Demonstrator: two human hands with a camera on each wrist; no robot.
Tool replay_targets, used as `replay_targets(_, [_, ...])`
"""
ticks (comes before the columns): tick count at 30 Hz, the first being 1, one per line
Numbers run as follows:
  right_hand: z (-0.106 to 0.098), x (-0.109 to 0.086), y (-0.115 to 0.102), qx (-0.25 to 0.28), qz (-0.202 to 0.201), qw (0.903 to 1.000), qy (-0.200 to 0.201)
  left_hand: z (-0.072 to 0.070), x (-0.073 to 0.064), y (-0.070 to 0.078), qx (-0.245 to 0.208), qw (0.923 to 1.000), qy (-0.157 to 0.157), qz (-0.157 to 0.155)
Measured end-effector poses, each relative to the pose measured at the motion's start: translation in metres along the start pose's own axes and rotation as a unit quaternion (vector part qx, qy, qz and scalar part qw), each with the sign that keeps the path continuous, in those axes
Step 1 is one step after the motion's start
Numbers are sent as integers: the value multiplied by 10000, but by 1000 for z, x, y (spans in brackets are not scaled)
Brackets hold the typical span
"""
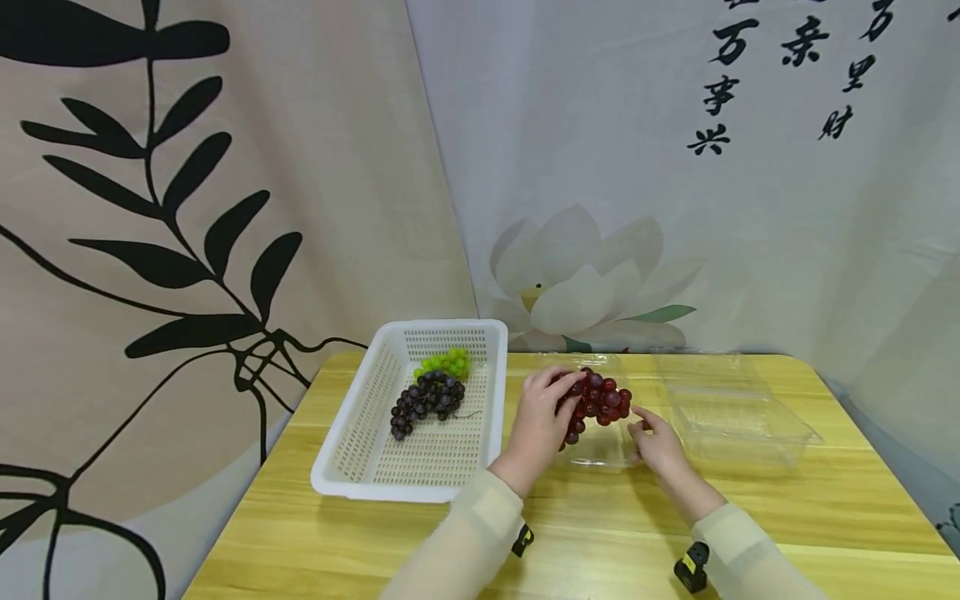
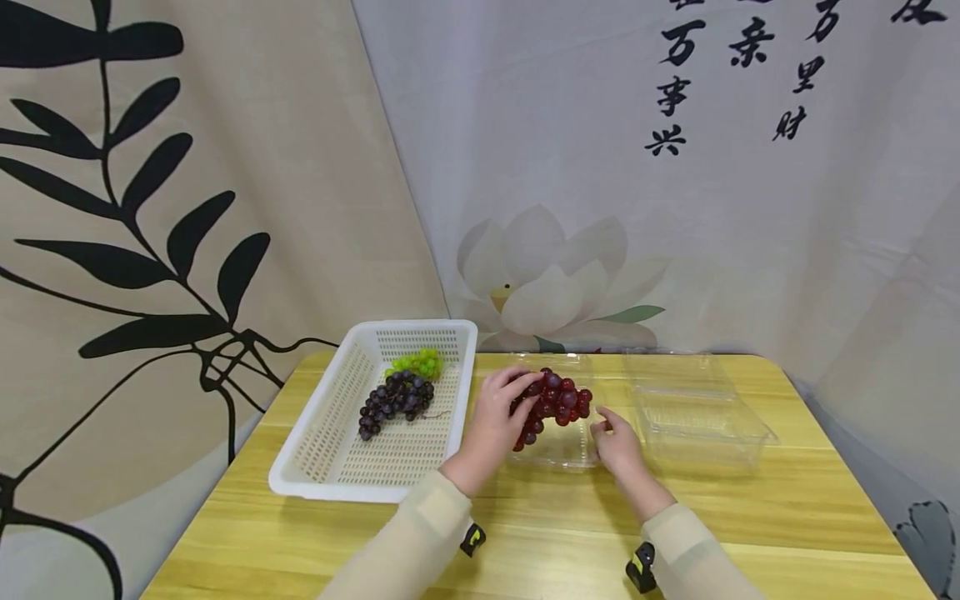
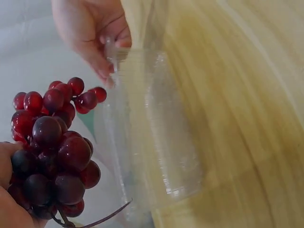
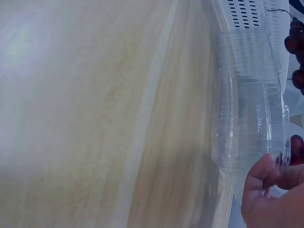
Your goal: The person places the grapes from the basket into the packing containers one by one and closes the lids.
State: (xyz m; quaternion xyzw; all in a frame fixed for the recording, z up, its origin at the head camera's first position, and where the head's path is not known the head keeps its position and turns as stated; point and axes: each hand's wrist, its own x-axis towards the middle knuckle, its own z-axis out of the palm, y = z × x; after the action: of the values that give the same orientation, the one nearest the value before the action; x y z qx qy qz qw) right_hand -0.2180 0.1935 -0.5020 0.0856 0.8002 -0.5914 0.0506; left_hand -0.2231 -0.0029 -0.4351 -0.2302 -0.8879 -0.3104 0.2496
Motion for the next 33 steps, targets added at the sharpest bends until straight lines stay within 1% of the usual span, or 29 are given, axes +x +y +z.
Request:
replay_targets(5, [0,1,1,133,82,9999,-36,10,-5,-1,78,9993,-131,-337])
replay_targets(12, [0,1,1,129,80,9999,-26,21,-7,0,90,9983,-25,-575])
replay_targets(17, [0,2,2,85,37,10000,0,28,-11,0,136,9970,-148,-743])
replay_targets(23, [0,2,1,53,37,10000,3,33,-11,0,152,9957,-169,-901])
replay_targets(25, [0,2,0,79,32,10000,0,34,-10,1,236,9948,-242,-956])
replay_targets(26, [0,1,0,88,28,10000,2,35,-9,1,288,9942,-336,-980])
replay_targets(29, [1,1,0,105,9,9999,11,36,-7,3,531,9925,-595,-922])
replay_targets(33, [0,1,1,102,17,9999,4,38,-5,3,904,9875,-985,-837])
